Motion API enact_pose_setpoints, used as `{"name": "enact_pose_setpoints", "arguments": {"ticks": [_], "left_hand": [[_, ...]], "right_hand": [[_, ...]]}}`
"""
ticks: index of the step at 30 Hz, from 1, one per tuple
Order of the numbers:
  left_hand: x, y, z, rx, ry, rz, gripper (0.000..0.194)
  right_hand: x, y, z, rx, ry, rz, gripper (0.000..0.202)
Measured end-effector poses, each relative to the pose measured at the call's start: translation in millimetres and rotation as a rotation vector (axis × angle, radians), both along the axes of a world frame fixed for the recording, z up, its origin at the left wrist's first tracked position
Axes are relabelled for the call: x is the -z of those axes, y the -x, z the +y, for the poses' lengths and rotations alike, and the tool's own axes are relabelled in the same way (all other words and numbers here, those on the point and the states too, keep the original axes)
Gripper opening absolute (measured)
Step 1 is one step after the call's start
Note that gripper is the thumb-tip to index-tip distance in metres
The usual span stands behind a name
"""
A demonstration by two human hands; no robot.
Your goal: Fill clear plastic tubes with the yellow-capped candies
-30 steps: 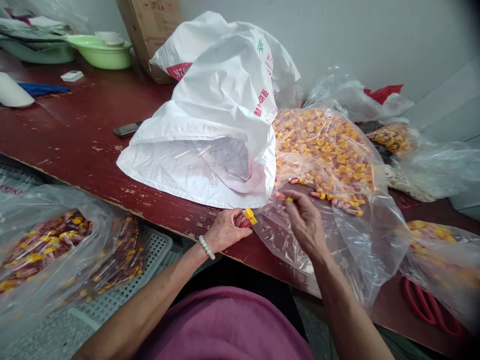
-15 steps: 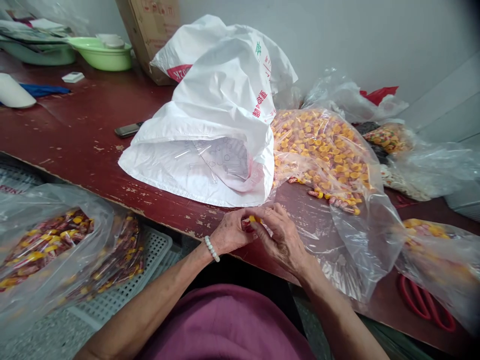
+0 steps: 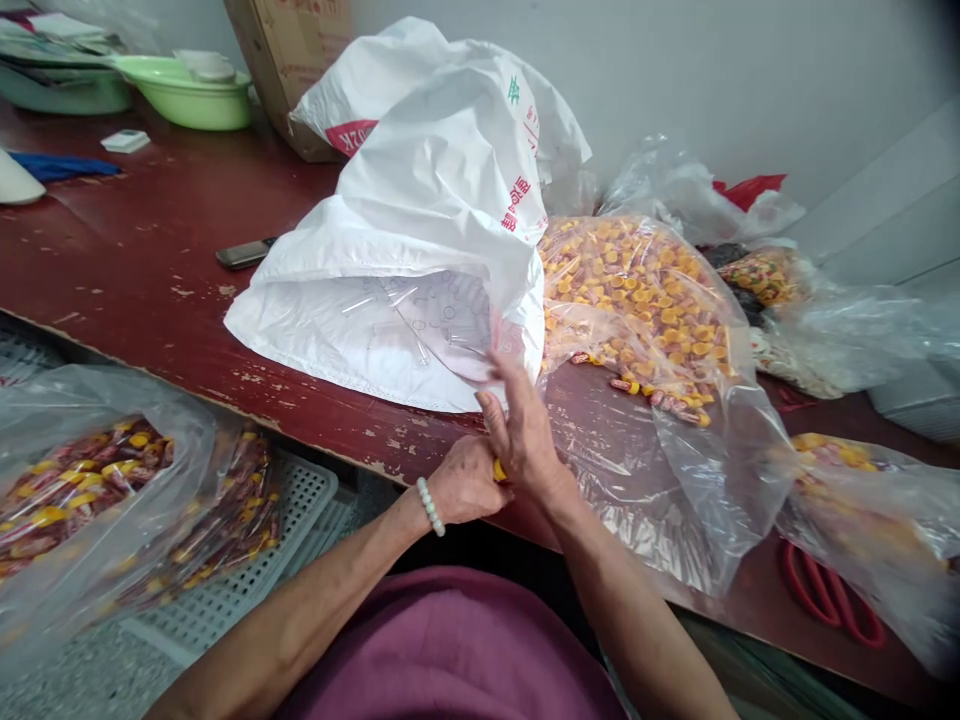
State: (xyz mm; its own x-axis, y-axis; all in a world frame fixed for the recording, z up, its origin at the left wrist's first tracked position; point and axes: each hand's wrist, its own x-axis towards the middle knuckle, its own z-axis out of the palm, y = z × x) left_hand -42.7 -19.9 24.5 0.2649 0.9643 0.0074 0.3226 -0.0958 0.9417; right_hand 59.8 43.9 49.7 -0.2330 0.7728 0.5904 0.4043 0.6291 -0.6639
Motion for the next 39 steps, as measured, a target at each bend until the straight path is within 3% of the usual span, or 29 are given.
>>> {"name": "enact_pose_setpoints", "arguments": {"ticks": [2, 6, 9, 12, 15, 17, 20, 26, 28, 33, 36, 39], "left_hand": [[1.3, -2.3, -2.0, -0.023, 0.048, -0.078, 0.015], [-3.4, 3.5, -3.6, -0.068, 0.31, -0.347, 0.027], [-7.7, 12.2, -3.1, -0.092, 0.462, -0.466, 0.029], [-6.6, 14.9, -2.6, -0.111, 0.461, -0.578, 0.019], [-1.9, 10.1, -2.8, -0.172, 0.457, -0.664, 0.017], [0.7, 6.1, -3.2, -0.206, 0.426, -0.706, 0.021], [0.9, 3.2, -4.1, -0.215, 0.412, -0.717, 0.018], [-6.7, 4.7, -8.0, -0.14, 0.461, -0.796, 0.017], [-9.3, 7.0, -10.1, -0.133, 0.456, -0.838, 0.019], [-11.9, 14.0, -16.1, -0.156, 0.5, -0.927, 0.025], [-9.4, 14.2, -18.7, -0.187, 0.491, -0.932, 0.026], [-6.1, 11.8, -20.0, -0.226, 0.517, -0.935, 0.024]], "right_hand": [[4.8, 8.6, 2.4, -0.103, 0.135, -0.028, 0.046], [-9.9, -2.5, 9.9, -0.078, 0.395, 0.123, 0.047], [-27.1, -21.0, 2.1, -0.275, 0.294, -0.123, 0.048], [-25.3, -28.6, -21.8, -0.47, 0.113, -0.505, 0.073], [-6.1, -22.8, -44.5, -0.371, 0.006, -0.659, 0.084], [6.7, -17.1, -51.7, -0.278, -0.02, -0.648, 0.078], [16.2, -13.0, -51.8, -0.254, -0.072, -0.603, 0.069], [6.2, -16.2, -42.8, -0.41, -0.061, -0.456, 0.067], [1.7, -19.0, -41.8, -0.442, -0.021, -0.429, 0.078], [4.0, -29.3, -42.4, -0.367, 0.163, -0.348, 0.112], [9.1, -30.1, -43.6, -0.41, 0.193, -0.376, 0.107], [9.7, -25.8, -44.6, -0.411, 0.19, -0.375, 0.089]]}}
